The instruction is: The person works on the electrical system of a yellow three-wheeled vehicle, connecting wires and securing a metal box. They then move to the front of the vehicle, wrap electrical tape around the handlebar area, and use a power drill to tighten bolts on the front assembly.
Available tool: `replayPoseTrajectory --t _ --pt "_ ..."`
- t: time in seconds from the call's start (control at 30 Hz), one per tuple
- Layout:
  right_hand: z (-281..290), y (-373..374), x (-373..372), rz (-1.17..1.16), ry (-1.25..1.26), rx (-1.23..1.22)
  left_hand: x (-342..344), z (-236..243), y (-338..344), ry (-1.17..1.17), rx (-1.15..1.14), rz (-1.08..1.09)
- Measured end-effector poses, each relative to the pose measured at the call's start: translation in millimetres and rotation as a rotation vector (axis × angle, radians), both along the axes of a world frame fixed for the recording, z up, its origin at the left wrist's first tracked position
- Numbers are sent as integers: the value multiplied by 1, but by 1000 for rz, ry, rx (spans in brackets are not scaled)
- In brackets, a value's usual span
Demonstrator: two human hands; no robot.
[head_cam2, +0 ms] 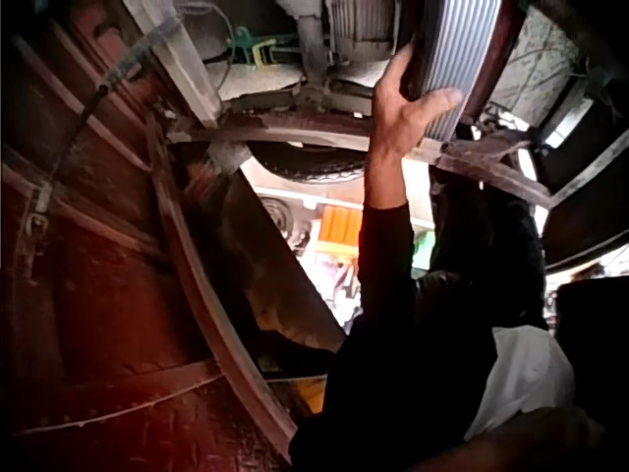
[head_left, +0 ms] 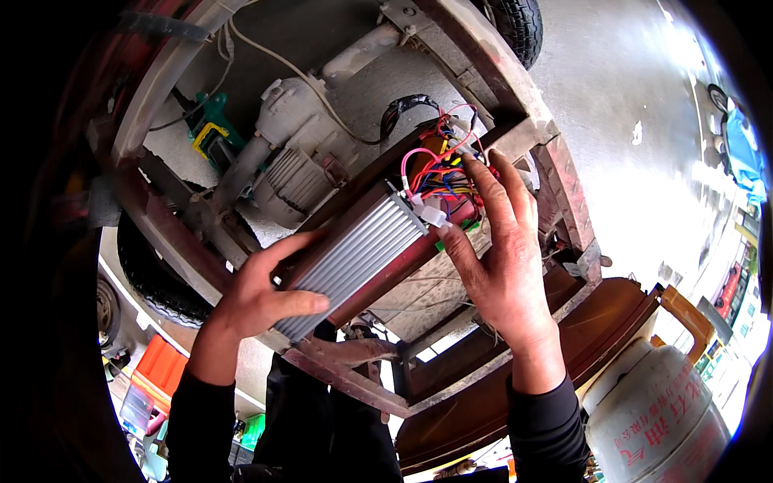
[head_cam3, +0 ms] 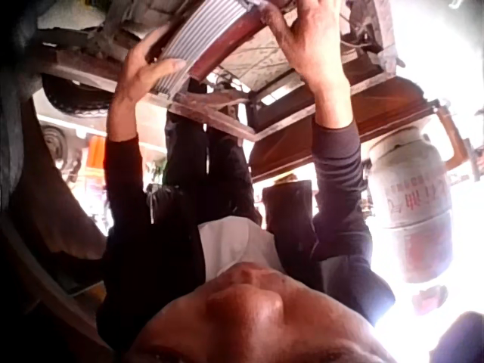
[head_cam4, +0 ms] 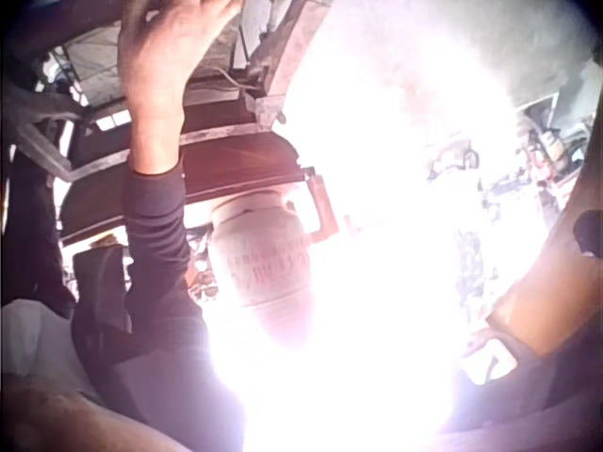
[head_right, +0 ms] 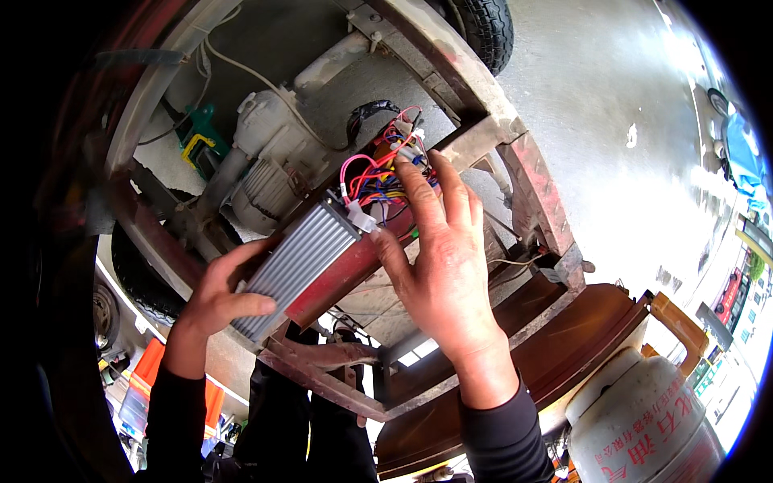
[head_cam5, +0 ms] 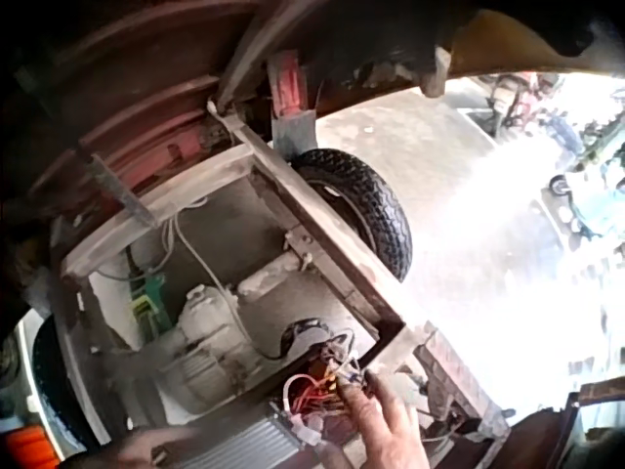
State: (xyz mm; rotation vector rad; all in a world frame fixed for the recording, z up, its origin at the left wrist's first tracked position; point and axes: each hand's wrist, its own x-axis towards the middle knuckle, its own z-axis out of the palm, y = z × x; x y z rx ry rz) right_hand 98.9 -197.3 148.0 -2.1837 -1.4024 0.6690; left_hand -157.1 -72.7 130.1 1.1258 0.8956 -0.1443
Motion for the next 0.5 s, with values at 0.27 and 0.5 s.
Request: replayPoseTrajectory --t 0.27,0.5 --pt "-8 5 3 -92 -64 -39 4 7 -11 42 289 -66" --pt "-17 4 -7 -147 -79 44 30 25 -43 107 977 -392"
